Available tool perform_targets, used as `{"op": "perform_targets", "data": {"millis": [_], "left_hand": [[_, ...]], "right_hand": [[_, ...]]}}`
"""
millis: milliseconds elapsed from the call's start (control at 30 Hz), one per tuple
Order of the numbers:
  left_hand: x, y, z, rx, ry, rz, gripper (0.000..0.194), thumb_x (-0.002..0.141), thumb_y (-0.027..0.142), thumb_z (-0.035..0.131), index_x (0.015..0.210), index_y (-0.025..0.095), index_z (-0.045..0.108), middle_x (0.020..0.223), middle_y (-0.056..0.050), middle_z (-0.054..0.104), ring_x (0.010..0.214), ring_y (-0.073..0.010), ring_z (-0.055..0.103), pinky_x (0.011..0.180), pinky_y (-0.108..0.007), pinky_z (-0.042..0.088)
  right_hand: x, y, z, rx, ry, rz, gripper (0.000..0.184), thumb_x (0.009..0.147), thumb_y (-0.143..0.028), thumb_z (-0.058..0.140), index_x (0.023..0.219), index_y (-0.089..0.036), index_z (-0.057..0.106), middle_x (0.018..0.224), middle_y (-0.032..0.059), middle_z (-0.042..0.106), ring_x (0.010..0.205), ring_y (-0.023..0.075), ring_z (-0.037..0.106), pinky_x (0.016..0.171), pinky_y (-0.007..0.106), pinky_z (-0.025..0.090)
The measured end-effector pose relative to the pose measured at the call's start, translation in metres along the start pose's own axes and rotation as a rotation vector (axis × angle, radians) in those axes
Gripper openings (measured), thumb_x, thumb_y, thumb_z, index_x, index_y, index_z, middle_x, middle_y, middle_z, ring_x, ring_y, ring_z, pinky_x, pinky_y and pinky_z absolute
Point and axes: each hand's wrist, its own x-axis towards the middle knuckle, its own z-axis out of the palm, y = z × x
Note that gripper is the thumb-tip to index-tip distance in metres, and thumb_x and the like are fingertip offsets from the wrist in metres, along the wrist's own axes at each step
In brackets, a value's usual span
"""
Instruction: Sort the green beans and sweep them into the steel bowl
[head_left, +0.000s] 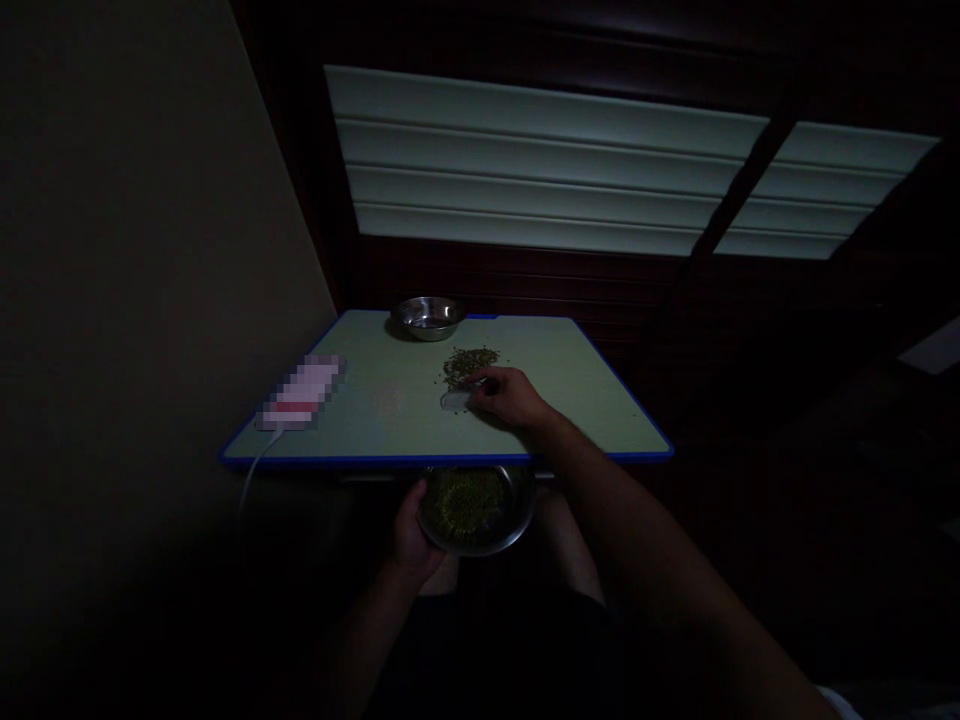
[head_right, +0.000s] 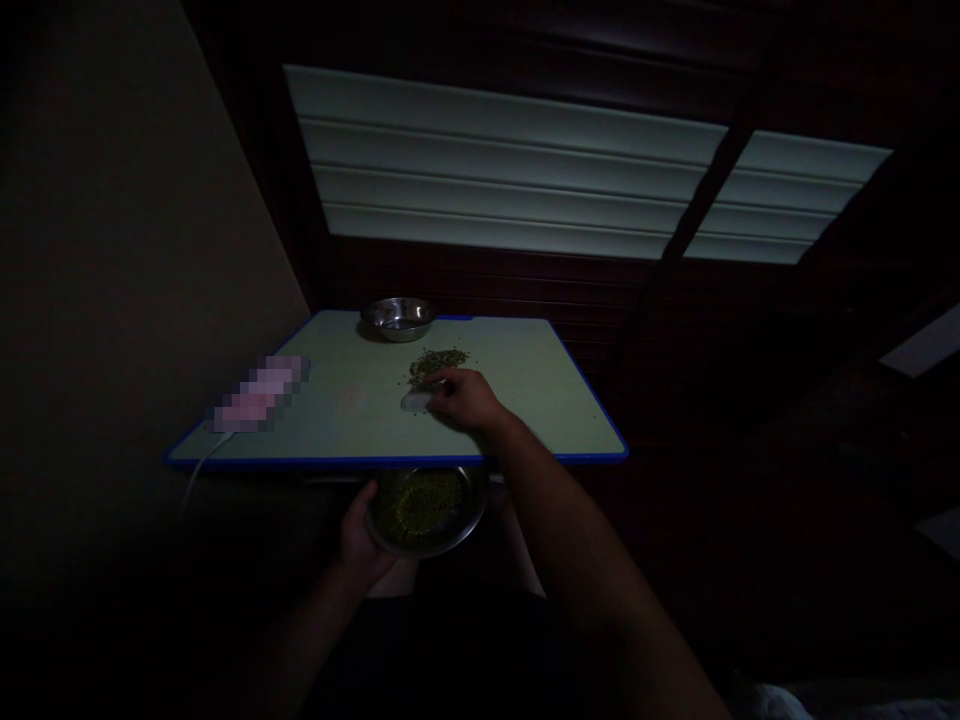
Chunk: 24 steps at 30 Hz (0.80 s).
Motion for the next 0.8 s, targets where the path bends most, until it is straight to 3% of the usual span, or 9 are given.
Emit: {"op": "perform_targets", "data": {"millis": [200, 333, 500, 633, 800], "left_hand": [[0.004, 0.000, -0.006, -0.032, -0.036, 0.004, 0.029, 0.081, 0.030, 0.056, 0.100, 0.014, 0.072, 0.092, -0.011, 0.076, 0.098, -0.0293, 0.068, 0.095, -0.046, 0.047], [0.003, 0.000, -0.003, -0.022, -0.040, -0.004, 0.029, 0.081, 0.030, 0.056, 0.099, 0.015, 0.072, 0.090, -0.010, 0.077, 0.098, -0.0286, 0.068, 0.095, -0.045, 0.048], [-0.001, 0.001, 0.003, 0.011, 0.035, -0.003, 0.025, 0.081, 0.029, 0.057, 0.093, 0.013, 0.072, 0.088, -0.010, 0.076, 0.095, -0.0281, 0.069, 0.095, -0.045, 0.048], [-0.001, 0.001, 0.003, 0.007, -0.008, -0.025, 0.027, 0.081, 0.030, 0.056, 0.094, 0.013, 0.072, 0.088, -0.011, 0.076, 0.099, -0.0299, 0.068, 0.096, -0.048, 0.047], [0.000, 0.001, 0.001, 0.021, -0.015, -0.028, 0.028, 0.082, 0.031, 0.055, 0.095, 0.012, 0.072, 0.091, -0.012, 0.076, 0.103, -0.0312, 0.066, 0.098, -0.049, 0.046]], "right_hand": [[-0.006, -0.008, 0.001, 0.059, -0.131, 0.036, 0.038, 0.062, -0.017, 0.071, 0.100, -0.014, 0.070, 0.066, -0.0036, 0.058, 0.057, 0.0077, 0.048, 0.058, 0.021, 0.040], [-0.017, -0.013, -0.004, 0.081, -0.209, 0.078, 0.039, 0.064, -0.019, 0.072, 0.102, -0.015, 0.069, 0.065, -0.0038, 0.058, 0.056, 0.0077, 0.048, 0.053, 0.020, 0.038], [-0.027, -0.023, -0.009, 0.059, -0.320, 0.076, 0.036, 0.066, -0.021, 0.073, 0.101, -0.017, 0.069, 0.070, -0.0021, 0.062, 0.057, 0.0079, 0.050, 0.054, 0.019, 0.038], [-0.033, -0.033, -0.010, 0.075, -0.392, 0.065, 0.036, 0.066, -0.021, 0.073, 0.100, -0.016, 0.067, 0.068, -0.0029, 0.061, 0.057, 0.0083, 0.051, 0.055, 0.019, 0.040], [-0.038, -0.042, -0.011, 0.051, -0.423, 0.080, 0.034, 0.066, -0.020, 0.072, 0.098, -0.015, 0.066, 0.064, -0.0041, 0.059, 0.054, 0.0081, 0.051, 0.052, 0.019, 0.040]]}}
